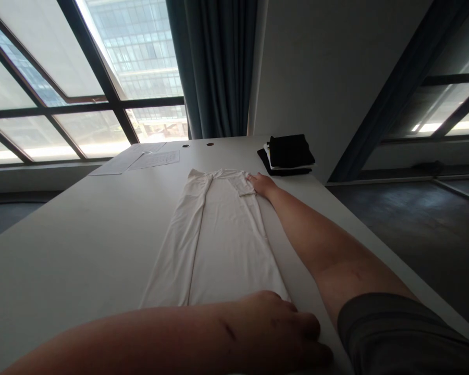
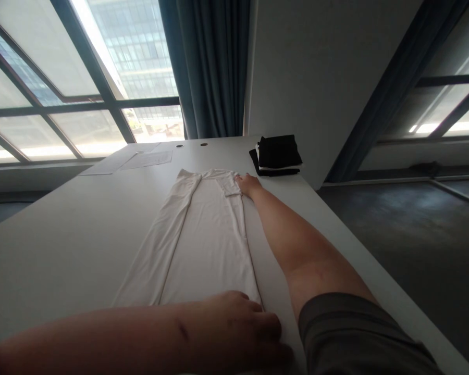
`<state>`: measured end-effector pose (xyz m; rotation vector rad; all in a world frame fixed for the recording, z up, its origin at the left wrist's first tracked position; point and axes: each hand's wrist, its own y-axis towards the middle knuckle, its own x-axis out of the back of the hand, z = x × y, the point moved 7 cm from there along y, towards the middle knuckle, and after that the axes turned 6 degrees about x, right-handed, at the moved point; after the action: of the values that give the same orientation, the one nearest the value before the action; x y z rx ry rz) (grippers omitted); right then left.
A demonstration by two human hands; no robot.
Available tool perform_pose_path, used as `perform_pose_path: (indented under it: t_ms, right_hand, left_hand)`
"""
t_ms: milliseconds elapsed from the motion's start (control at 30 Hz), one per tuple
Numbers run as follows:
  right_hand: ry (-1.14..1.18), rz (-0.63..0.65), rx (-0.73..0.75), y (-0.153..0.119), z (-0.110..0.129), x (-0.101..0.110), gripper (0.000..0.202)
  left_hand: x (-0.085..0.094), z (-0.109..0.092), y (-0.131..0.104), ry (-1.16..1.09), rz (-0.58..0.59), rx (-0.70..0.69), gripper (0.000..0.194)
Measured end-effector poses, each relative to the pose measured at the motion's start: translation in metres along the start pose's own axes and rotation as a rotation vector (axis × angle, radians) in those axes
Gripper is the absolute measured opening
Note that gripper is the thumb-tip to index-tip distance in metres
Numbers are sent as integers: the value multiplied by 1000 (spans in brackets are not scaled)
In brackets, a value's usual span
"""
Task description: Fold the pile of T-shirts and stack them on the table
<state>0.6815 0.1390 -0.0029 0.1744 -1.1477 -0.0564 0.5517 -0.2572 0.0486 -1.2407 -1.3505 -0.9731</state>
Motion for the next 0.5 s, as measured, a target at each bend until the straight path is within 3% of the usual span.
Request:
perform_pose_path:
  t_ms: [100,233,367,500]
  right_hand:
    - [68,-30,3,1,0,4,51]
    - [146,-85,0,1,4,13,53]
    - [197,-130,8,5,18,21,54]
    - [217,-156,46,14,50,21,61]
  left_hand:
    - [0,-4,0,9,27,-26,15]
    - [13,-6,-17,17,-128,-43,10]
    - [26,-7,-49,23,-190,8,11]
    - [37,-7,-90,48,-197,118,15]
